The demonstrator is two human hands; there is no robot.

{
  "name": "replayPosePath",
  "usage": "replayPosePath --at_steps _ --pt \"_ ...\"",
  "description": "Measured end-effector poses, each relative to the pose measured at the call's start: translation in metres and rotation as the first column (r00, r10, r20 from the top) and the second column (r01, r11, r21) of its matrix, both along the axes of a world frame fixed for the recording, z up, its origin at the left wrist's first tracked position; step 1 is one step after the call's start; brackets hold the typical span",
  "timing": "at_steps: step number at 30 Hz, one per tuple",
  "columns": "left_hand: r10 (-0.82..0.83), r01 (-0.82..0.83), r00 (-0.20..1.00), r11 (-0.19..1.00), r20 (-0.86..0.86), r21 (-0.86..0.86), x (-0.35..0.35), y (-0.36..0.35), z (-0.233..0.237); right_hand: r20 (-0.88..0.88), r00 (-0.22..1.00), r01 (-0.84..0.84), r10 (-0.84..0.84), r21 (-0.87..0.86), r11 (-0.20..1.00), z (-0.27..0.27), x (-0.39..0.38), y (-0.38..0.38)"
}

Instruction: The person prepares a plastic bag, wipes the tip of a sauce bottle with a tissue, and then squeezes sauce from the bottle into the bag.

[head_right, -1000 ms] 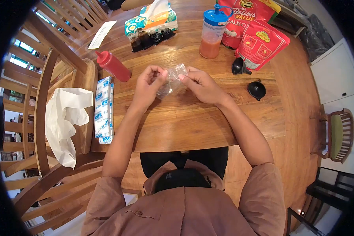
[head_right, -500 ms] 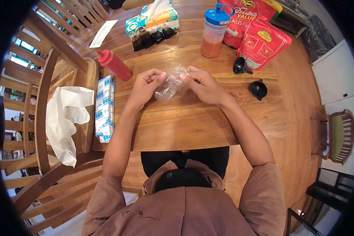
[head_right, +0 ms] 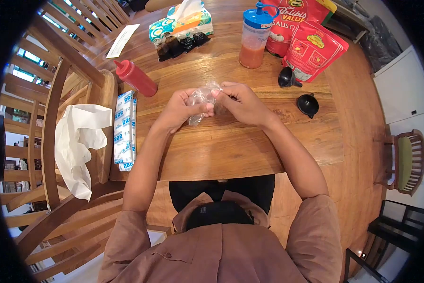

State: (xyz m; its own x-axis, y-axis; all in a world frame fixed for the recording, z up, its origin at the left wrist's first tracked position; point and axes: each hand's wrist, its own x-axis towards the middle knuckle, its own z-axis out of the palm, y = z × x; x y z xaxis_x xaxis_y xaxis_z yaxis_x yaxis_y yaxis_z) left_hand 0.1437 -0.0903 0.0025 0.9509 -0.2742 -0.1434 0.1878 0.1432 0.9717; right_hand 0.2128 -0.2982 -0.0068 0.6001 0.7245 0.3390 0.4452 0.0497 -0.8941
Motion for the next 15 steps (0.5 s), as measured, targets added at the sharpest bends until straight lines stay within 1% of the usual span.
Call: replayPosePath --at_steps 4,7,8,9,10,11,15 --pt "-0.023 0.023 1.000 1.000 -0.015 0.009 -0.004 0.007 0.004 -0.033 0.999 0.003 -0.002 0.019 1.000 0.006 -0.002 -0.002" --pt "-0.044 0.043 0.999 0.998 0.022 0.041 -0.004 0.005 0.006 -0.061 0.998 -0.011 0.014 0.048 0.999 0.015 -0.005 -0.003" --pt "0.077 -0.075 0.997 0.994 0.024 -0.079 -0.004 -0.003 0.006 -0.077 0.996 -0.028 0.032 0.058 0.998 0.018 -0.005 -0.003" --pt "0.196 -0.189 0.981 0.962 0.013 -0.198 -0.004 -0.009 0.006 -0.077 0.997 -0.028 0.032 0.059 0.998 0.016 -0.005 -0.002" --pt "0.195 -0.189 0.981 0.962 0.013 -0.199 -0.003 -0.010 0.004 -0.046 0.999 -0.018 0.020 0.041 0.999 0.014 -0.005 -0.002" --pt "0.229 -0.221 0.973 0.955 0.018 -0.196 -0.001 -0.011 0.000 -0.015 1.000 -0.008 0.008 0.022 1.000 0.011 -0.004 -0.002" --pt "0.312 -0.306 0.950 0.936 0.006 -0.177 0.003 -0.007 -0.010 -0.006 1.000 0.024 -0.024 -0.007 1.000 0.006 0.003 -0.006"
